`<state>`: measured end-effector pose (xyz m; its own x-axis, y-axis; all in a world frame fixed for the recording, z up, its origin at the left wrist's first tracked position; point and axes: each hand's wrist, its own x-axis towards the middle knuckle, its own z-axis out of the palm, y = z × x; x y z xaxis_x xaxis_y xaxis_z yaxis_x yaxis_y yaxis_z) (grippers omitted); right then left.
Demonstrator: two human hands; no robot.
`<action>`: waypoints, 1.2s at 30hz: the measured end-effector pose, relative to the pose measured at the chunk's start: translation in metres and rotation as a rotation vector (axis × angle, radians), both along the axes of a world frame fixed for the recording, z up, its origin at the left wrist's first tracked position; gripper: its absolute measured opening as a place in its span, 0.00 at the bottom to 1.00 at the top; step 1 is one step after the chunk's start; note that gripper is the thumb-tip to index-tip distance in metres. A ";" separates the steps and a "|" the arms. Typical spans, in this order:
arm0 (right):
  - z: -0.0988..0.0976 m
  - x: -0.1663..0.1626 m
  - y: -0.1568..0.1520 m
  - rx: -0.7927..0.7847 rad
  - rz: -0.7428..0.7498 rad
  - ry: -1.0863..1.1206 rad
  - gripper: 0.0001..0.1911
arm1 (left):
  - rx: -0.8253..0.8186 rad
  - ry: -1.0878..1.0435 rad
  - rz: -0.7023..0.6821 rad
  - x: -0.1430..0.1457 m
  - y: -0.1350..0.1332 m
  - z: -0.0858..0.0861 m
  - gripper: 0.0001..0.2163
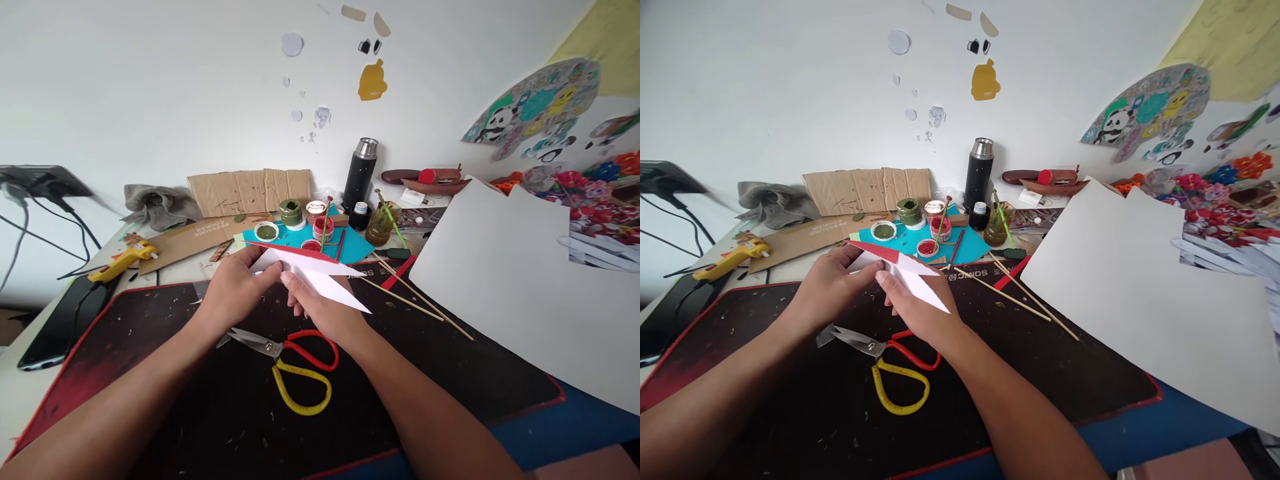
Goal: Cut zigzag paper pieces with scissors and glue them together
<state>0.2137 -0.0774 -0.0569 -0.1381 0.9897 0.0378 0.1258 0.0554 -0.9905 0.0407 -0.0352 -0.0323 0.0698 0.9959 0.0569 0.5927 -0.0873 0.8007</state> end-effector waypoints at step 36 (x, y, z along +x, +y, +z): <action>0.003 0.004 0.001 0.075 -0.041 -0.052 0.23 | -0.002 -0.418 -0.044 -0.002 -0.001 -0.004 0.15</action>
